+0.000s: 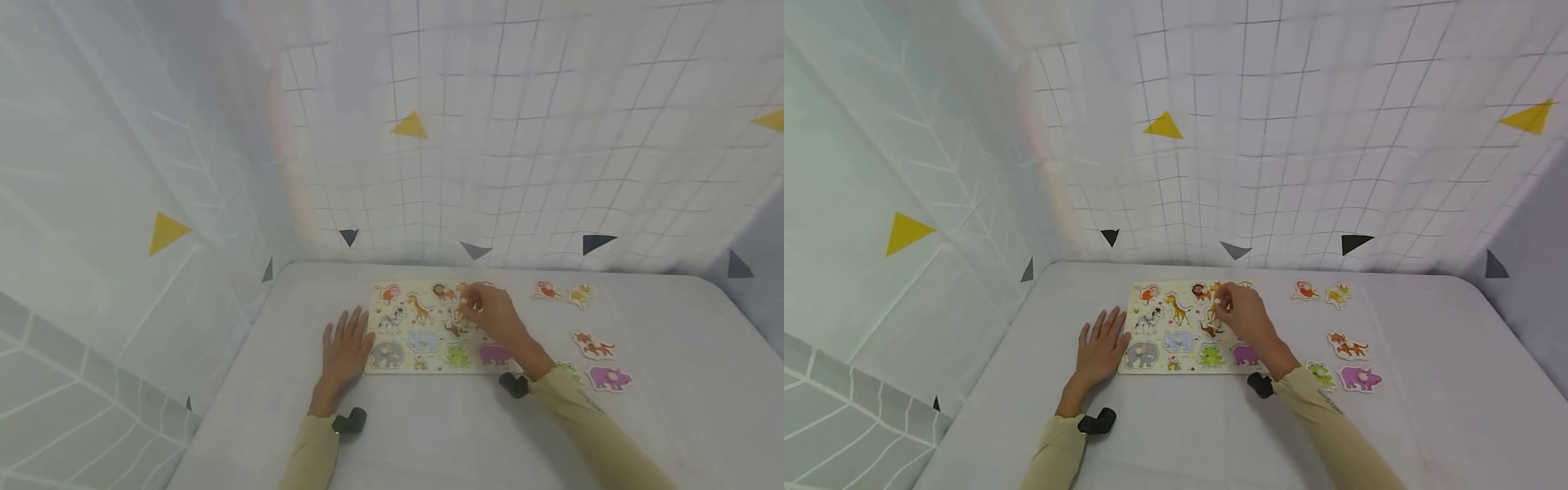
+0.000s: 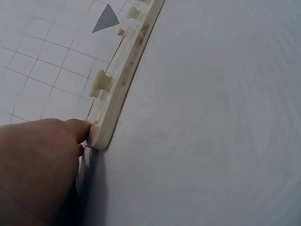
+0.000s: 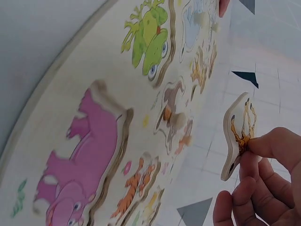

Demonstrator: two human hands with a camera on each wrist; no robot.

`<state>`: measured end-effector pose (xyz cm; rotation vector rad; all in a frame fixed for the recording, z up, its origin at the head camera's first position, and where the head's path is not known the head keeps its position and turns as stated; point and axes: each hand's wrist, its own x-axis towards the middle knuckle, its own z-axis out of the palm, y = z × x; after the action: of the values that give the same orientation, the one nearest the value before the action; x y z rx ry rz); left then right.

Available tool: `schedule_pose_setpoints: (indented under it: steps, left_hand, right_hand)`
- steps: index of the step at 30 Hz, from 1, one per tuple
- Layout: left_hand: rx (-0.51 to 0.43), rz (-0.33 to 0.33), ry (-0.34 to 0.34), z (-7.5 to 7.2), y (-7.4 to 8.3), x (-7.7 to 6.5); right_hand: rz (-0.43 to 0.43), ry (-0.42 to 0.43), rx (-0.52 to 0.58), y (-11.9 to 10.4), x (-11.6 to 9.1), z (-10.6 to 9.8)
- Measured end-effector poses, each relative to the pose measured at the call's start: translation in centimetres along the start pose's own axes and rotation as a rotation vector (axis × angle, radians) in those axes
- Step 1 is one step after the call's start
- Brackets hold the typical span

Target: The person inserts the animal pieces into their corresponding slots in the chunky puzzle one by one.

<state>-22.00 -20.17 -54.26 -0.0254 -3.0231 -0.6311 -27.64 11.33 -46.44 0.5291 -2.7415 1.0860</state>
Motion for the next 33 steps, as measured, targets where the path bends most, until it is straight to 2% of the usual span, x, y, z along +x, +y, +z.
schedule_pose_setpoints:
  steps: [5, 14, 19, 26, 33]
  left_hand:
    - [-0.013, 0.023, 0.028, -0.4, 0.1, -0.2]
    - [0.019, 0.007, -0.004, -0.5, -0.1, -0.2]
    - [0.000, 0.019, 0.016, -0.4, 0.0, -0.2]
    - [0.018, 0.006, 0.000, -0.4, 0.1, -0.2]
    - [-0.009, 0.025, 0.025, -0.1, -0.4, 0.1]
  right_hand:
    - [-0.006, -0.023, -0.022, -0.7, 0.8, 1.0]
    - [-0.063, -0.038, -0.063, -0.8, 2.3, 3.4]
    - [-0.059, -0.049, -0.073, -1.1, 2.7, 4.3]
    - [-0.070, -0.040, -0.102, -1.3, 3.1, 4.9]
    - [-0.058, -0.070, -0.111, -2.1, 3.4, 5.1]
